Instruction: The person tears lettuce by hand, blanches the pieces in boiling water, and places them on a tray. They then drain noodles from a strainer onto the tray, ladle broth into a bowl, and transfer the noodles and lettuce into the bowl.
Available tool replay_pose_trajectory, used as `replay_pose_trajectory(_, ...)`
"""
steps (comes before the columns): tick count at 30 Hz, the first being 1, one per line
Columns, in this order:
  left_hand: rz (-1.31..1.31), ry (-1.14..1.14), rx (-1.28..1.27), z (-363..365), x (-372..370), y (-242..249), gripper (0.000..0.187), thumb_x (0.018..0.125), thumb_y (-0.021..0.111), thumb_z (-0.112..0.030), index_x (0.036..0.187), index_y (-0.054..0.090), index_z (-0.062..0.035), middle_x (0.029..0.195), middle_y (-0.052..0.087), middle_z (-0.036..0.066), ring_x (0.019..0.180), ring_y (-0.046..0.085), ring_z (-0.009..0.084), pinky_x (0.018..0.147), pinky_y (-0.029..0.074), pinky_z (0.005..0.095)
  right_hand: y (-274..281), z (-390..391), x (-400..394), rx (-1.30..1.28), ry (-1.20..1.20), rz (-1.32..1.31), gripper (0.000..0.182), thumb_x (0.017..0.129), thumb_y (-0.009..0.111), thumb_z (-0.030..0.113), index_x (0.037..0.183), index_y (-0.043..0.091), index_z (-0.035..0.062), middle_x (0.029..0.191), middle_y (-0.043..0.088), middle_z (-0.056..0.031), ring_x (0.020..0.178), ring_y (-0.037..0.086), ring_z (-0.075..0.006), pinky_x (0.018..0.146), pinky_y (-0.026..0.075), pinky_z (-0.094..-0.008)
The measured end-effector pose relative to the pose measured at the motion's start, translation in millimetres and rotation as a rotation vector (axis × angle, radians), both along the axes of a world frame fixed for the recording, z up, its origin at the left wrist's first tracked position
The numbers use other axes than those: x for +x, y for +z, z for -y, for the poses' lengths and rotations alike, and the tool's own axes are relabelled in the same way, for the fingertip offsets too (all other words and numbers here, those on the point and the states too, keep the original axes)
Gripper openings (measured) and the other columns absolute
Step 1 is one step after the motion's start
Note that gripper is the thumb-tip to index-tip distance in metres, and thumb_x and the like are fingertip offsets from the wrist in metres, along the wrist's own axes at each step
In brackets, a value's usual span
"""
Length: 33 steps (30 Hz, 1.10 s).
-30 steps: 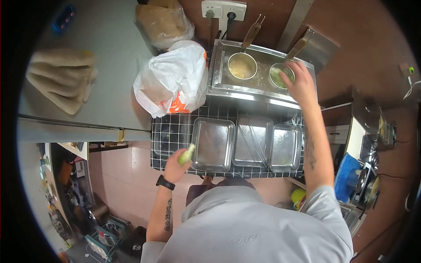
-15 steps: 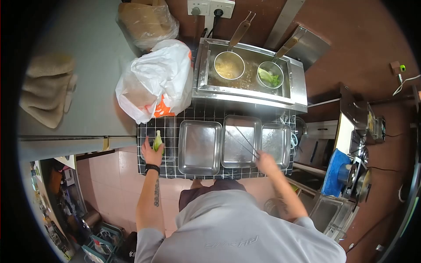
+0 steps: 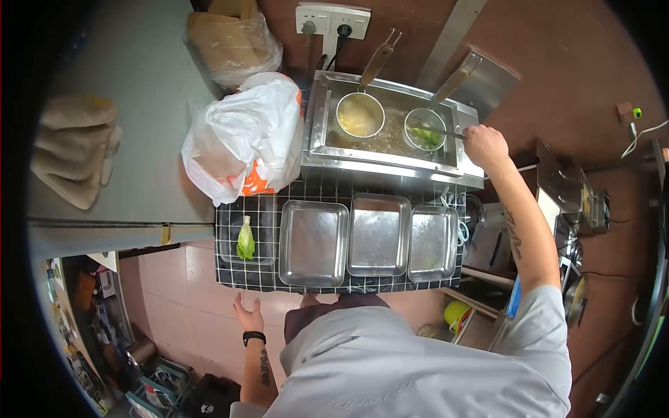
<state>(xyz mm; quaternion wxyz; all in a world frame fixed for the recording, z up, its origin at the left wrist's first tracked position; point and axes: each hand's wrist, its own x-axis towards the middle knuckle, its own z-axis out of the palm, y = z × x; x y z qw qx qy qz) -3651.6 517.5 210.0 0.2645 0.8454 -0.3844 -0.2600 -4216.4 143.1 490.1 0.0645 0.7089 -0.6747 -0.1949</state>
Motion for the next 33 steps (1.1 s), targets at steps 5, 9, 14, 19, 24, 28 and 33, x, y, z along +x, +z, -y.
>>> replay_pose_trajectory(5, -0.014, 0.043, 0.258, -60.6, 1.3, -13.2, 0.062, 0.079, 0.072, -0.022, 0.132, 0.046, -0.0028, 0.131, 0.046, 0.024, 0.126, 0.04, 0.0412, 0.107, 0.033, 0.0471, 42.7, 7.6, 28.3, 0.06, -0.038, -0.148, 0.024, 0.083, 0.051, 0.012, 0.091, 0.071, 0.0037, 0.092, 0.071, -0.0162, 0.089, 0.07, -0.0316, 0.077, 0.056, -0.0408)
replay_pose_trajectory(9, -0.046, 0.086, 0.375, -103.9, -2.9, -21.6, 0.059, 0.079, 0.073, -0.023, 0.129, 0.049, -0.0031, 0.129, 0.047, 0.024, 0.124, 0.042, 0.04, 0.105, 0.036, 0.0472, 74.7, 8.8, 52.8, 0.124, -0.067, -0.167, 0.023, 0.081, 0.054, 0.011, 0.094, 0.071, 0.0046, 0.102, 0.071, -0.0154, 0.091, 0.07, -0.0301, 0.078, 0.056, -0.0401)
replay_pose_trajectory(14, -0.056, 0.112, 0.519, -99.5, -20.2, -12.1, 0.056, 0.078, 0.074, -0.023, 0.126, 0.052, -0.0049, 0.126, 0.048, 0.023, 0.122, 0.043, 0.0387, 0.103, 0.038, 0.0475, -2.0, 33.6, 48.8, 0.256, 0.155, -0.235, 0.019, 0.082, 0.057, 0.014, 0.091, 0.072, 0.0078, 0.097, 0.073, -0.0098, 0.09, 0.071, -0.0257, 0.075, 0.056, -0.0357)
replay_pose_trajectory(19, -0.063, 0.033, 0.342, -73.5, -22.8, -7.7, 0.05, 0.078, 0.074, -0.023, 0.121, 0.057, -0.0059, 0.124, 0.05, 0.022, 0.118, 0.046, 0.0393, 0.102, 0.038, 0.046, -23.6, 26.3, 38.5, 0.105, 0.203, -0.148, 0.018, 0.082, 0.056, 0.013, 0.09, 0.072, 0.0082, 0.094, 0.072, -0.0095, 0.09, 0.07, -0.0264, 0.074, 0.056, -0.0361)
replay_pose_trajectory(24, -0.112, -0.015, 0.211, -50.9, -22.9, -4.5, 0.04, 0.077, 0.075, -0.022, 0.112, 0.063, -0.0057, 0.118, 0.053, 0.02, 0.115, 0.049, 0.0378, 0.1, 0.04, 0.045, 26.5, 3.7, 16.9, 0.016, 0.033, -0.035, 0.022, 0.084, 0.051, 0.014, 0.088, 0.07, 0.0047, 0.092, 0.071, -0.0157, 0.091, 0.069, -0.0311, 0.077, 0.056, -0.0404)
replay_pose_trajectory(28, -0.09, -0.043, 0.271, -48.9, -21.1, -8.3, 0.038, 0.077, 0.075, -0.022, 0.109, 0.064, -0.0059, 0.118, 0.053, 0.02, 0.114, 0.049, 0.0382, 0.1, 0.04, 0.0447, 66.9, -9.9, 16.5, -0.035, -0.058, -0.079, 0.021, 0.082, 0.052, 0.012, 0.087, 0.07, 0.003, 0.091, 0.071, -0.0173, 0.089, 0.07, -0.0329, 0.076, 0.056, -0.0413)
replay_pose_trajectory(33, -0.071, -0.05, 0.329, -61.9, -14.3, -17.5, 0.039, 0.076, 0.076, -0.024, 0.108, 0.064, -0.0062, 0.118, 0.052, 0.022, 0.114, 0.049, 0.0395, 0.101, 0.039, 0.0445, 34.0, 0.6, 17.1, 0.077, -0.019, -0.128, 0.021, 0.082, 0.053, 0.01, 0.09, 0.072, 0.0067, 0.096, 0.072, -0.0145, 0.092, 0.069, -0.031, 0.079, 0.056, -0.0395)
